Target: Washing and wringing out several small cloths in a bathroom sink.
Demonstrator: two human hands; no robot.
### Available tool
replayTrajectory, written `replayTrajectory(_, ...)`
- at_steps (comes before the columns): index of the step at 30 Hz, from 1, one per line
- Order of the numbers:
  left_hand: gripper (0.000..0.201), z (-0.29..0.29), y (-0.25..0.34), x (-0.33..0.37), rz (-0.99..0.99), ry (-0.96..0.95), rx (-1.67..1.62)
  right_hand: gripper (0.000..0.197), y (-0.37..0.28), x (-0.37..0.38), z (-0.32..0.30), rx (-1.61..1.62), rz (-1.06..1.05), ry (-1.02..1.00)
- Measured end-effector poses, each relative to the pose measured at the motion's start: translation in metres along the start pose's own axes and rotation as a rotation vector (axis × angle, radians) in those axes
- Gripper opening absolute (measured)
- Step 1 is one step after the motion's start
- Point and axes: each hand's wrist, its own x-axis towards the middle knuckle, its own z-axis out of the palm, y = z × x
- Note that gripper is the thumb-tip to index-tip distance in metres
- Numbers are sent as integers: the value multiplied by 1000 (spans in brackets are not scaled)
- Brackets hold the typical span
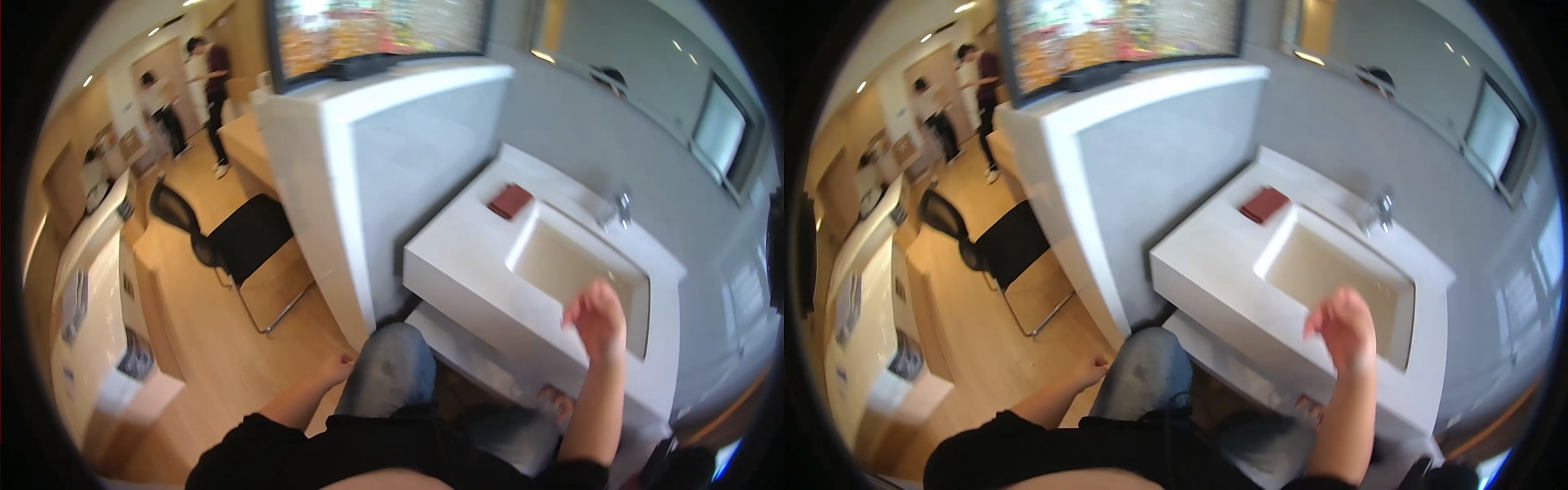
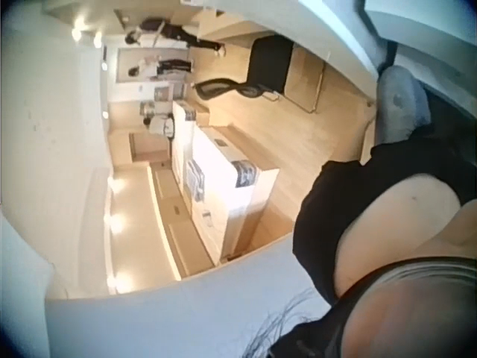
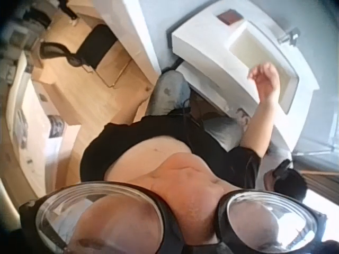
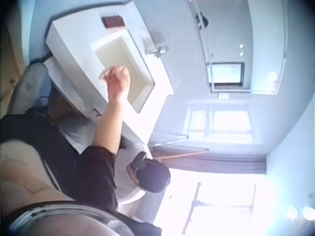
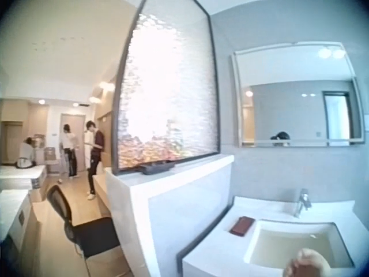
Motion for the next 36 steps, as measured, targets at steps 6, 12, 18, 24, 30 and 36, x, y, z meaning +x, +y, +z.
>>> replayTrajectory(6, 20, -40, 261, -106, 534, -600, 21, 15, -18, 89, -68, -652, 400, 195)
replayTrajectory(12, 12, -17, 458, -123, 746, -1034, -149, 19, 33, 89, -192, -1358, 943, 145)
replayTrajectory(18, 33, 47, 578, 14, 806, 441, 462, 26, 53, 110, -167, -1340, 772, 31)
replayTrajectory(24, 47, 114, 571, 52, 702, 588, 476, 38, 72, 117, -185, -1572, 546, 93)
replayTrajectory(30, 52, 120, 582, 34, 1286, 290, -10, 57, 51, 124, -173, -1305, 458, 254)
replayTrajectory(36, 53, 159, 618, -43, 1076, -226, 22, 69, 12, 100, -164, -1139, 274, 495)
